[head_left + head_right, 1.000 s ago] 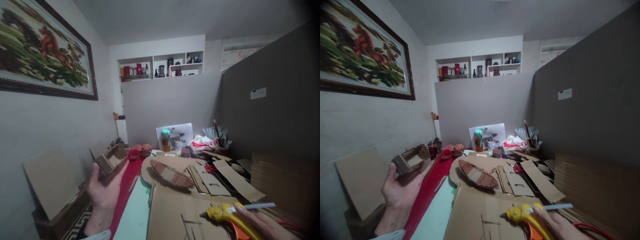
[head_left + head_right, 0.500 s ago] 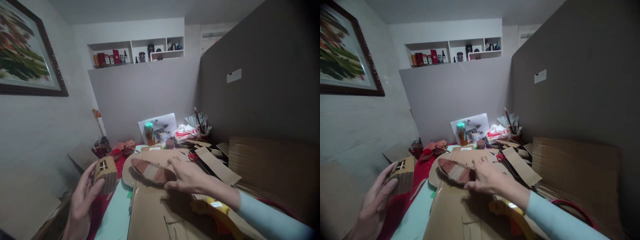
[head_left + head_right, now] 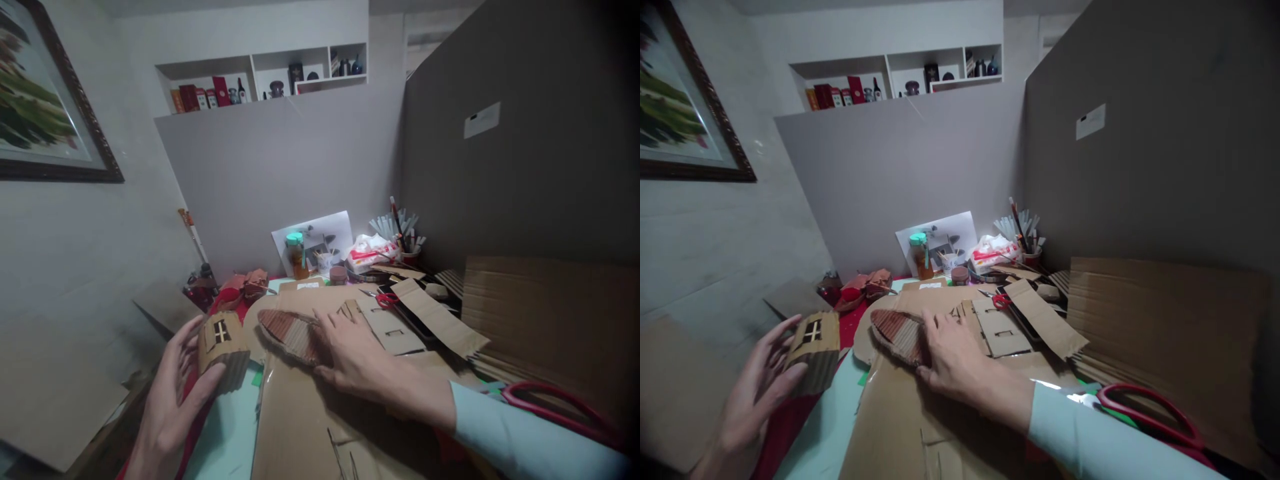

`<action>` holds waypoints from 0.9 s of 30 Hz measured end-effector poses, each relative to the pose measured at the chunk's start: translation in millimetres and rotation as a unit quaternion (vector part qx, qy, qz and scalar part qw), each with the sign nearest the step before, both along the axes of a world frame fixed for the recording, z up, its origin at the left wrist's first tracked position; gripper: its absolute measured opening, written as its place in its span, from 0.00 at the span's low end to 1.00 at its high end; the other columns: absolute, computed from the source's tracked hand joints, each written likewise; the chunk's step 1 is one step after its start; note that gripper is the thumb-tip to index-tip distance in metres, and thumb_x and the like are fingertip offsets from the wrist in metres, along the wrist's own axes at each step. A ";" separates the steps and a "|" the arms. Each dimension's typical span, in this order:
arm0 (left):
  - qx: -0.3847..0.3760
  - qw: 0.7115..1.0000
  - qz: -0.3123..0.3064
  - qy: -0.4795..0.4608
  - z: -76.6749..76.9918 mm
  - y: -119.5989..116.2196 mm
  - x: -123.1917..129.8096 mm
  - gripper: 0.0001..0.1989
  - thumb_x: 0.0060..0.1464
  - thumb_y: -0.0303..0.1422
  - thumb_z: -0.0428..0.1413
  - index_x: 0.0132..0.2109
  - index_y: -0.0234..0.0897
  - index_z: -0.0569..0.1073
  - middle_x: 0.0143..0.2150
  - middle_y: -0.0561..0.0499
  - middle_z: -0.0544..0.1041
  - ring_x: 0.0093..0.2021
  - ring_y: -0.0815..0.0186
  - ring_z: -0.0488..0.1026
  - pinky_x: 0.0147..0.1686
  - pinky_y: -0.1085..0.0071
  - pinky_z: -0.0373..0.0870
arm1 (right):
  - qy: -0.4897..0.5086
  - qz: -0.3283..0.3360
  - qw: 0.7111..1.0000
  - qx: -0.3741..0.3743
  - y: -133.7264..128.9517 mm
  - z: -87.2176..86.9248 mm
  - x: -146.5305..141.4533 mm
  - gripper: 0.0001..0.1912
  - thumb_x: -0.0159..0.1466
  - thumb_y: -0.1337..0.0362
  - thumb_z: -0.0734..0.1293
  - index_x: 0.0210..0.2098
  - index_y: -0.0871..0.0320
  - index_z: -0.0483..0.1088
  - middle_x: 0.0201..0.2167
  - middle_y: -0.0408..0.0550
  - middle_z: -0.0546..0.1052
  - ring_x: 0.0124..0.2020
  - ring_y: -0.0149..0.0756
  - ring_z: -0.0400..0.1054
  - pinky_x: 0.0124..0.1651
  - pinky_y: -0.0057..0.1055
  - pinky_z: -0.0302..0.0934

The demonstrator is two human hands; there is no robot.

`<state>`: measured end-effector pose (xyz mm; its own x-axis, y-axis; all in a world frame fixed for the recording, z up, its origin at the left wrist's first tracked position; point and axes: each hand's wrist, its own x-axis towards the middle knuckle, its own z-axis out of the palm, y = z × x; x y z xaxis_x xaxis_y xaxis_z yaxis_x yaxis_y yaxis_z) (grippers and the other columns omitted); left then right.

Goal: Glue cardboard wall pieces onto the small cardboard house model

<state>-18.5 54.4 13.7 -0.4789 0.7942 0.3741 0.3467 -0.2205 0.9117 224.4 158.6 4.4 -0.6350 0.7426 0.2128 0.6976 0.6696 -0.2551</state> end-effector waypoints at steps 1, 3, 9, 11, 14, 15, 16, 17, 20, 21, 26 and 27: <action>-0.001 1.000 -0.002 0.003 0.5 -0.6 0.7 0.36 0.51 0.51 0.62 0.64 0.49 0.63 0.62 0.47 0.68 0.66 0.47 0.62 0.68 0.54 0.52 | 0.008 0.001 1.000 0.000 -2.3 0.4 -0.4 0.43 0.58 0.60 0.71 0.67 0.72 0.55 0.56 0.71 0.71 0.57 0.64 0.64 0.59 0.57 0.55; -0.003 1.000 -0.005 0.005 1.3 -1.4 2.5 0.36 0.51 0.51 0.62 0.64 0.49 0.62 0.62 0.46 0.67 0.67 0.46 0.61 0.68 0.51 0.52 | 0.028 0.002 1.000 -0.003 -4.0 2.0 -2.7 0.40 0.59 0.60 0.70 0.66 0.72 0.56 0.56 0.70 0.70 0.56 0.62 0.64 0.57 0.54 0.58; 0.003 1.000 -0.008 0.022 4.6 -3.7 3.8 0.36 0.51 0.50 0.62 0.64 0.50 0.61 0.63 0.46 0.68 0.67 0.45 0.62 0.67 0.49 0.56 | 0.090 0.032 0.995 -0.008 2.0 16.5 -0.3 0.39 0.61 0.61 0.68 0.67 0.66 0.53 0.58 0.67 0.68 0.57 0.57 0.64 0.57 0.51 0.61; 0.009 0.999 -0.011 0.045 6.7 -7.1 -1.5 0.39 0.49 0.49 0.64 0.66 0.49 0.60 0.65 0.45 0.66 0.68 0.44 0.59 0.69 0.47 0.53 | 0.095 0.056 0.993 -0.031 -3.9 21.3 12.3 0.43 0.60 0.59 0.70 0.69 0.66 0.50 0.63 0.67 0.65 0.59 0.57 0.64 0.59 0.51 0.60; 0.001 0.994 -0.042 0.099 8.5 -17.1 -11.4 0.46 0.39 0.46 0.70 0.66 0.56 0.62 0.68 0.49 0.65 0.70 0.41 0.57 0.69 0.45 0.53 | 0.083 0.103 0.986 -0.101 -22.4 25.0 37.6 0.49 0.58 0.56 0.74 0.71 0.64 0.49 0.67 0.66 0.62 0.64 0.54 0.61 0.64 0.47 0.59; -0.011 0.989 -0.060 0.131 8.7 -21.4 -13.3 0.48 0.36 0.45 0.71 0.65 0.58 0.63 0.69 0.52 0.65 0.69 0.41 0.57 0.69 0.44 0.54 | 0.075 0.118 0.981 -0.134 -29.5 25.6 44.9 0.50 0.57 0.56 0.75 0.71 0.64 0.49 0.67 0.65 0.62 0.64 0.54 0.61 0.64 0.46 0.59; -0.026 0.981 -0.081 0.175 8.7 -25.8 -13.8 0.48 0.35 0.45 0.72 0.65 0.60 0.63 0.68 0.53 0.66 0.69 0.40 0.58 0.68 0.44 0.56 | 0.068 0.129 0.975 -0.167 -36.2 26.0 50.6 0.51 0.57 0.57 0.75 0.71 0.62 0.48 0.67 0.64 0.62 0.65 0.54 0.61 0.64 0.46 0.59; -0.042 0.968 -0.095 0.228 9.0 -30.0 -12.8 0.47 0.37 0.46 0.71 0.65 0.61 0.63 0.69 0.55 0.65 0.69 0.42 0.58 0.69 0.47 0.55 | 0.062 0.134 0.970 -0.192 -42.2 26.2 54.4 0.51 0.57 0.58 0.75 0.72 0.61 0.48 0.67 0.64 0.63 0.64 0.54 0.61 0.64 0.47 0.59; -0.046 0.919 -0.113 0.375 11.9 -40.1 -3.6 0.45 0.41 0.48 0.68 0.67 0.57 0.62 0.70 0.55 0.64 0.69 0.47 0.60 0.71 0.58 0.50 | 0.038 0.127 0.968 -0.215 -54.5 25.2 55.2 0.50 0.57 0.59 0.76 0.71 0.61 0.50 0.63 0.63 0.66 0.63 0.56 0.61 0.64 0.50 0.57; -0.030 0.905 -0.129 0.404 13.9 -42.1 0.0 0.45 0.42 0.47 0.68 0.67 0.56 0.62 0.70 0.55 0.64 0.69 0.47 0.60 0.71 0.59 0.49 | 0.029 0.127 0.968 -0.213 -56.7 24.2 53.5 0.49 0.58 0.59 0.76 0.71 0.61 0.51 0.62 0.63 0.67 0.62 0.56 0.61 0.65 0.51 0.56; -0.027 0.883 -0.232 0.407 30.5 -41.6 8.5 0.45 0.39 0.38 0.71 0.66 0.54 0.67 0.68 0.52 0.69 0.67 0.42 0.64 0.68 0.54 0.57 | 0.024 0.150 0.958 -0.245 -55.5 20.1 54.2 0.57 0.58 0.50 0.77 0.74 0.59 0.44 0.68 0.65 0.60 0.68 0.63 0.52 0.68 0.58 0.49; -0.048 0.880 -0.252 0.399 33.6 -39.8 8.8 0.46 0.37 0.37 0.72 0.66 0.54 0.68 0.68 0.52 0.70 0.67 0.42 0.64 0.67 0.53 0.59 | 0.037 0.146 0.956 -0.251 -53.2 21.6 57.0 0.57 0.58 0.48 0.76 0.75 0.57 0.42 0.70 0.65 0.57 0.70 0.65 0.49 0.67 0.59 0.49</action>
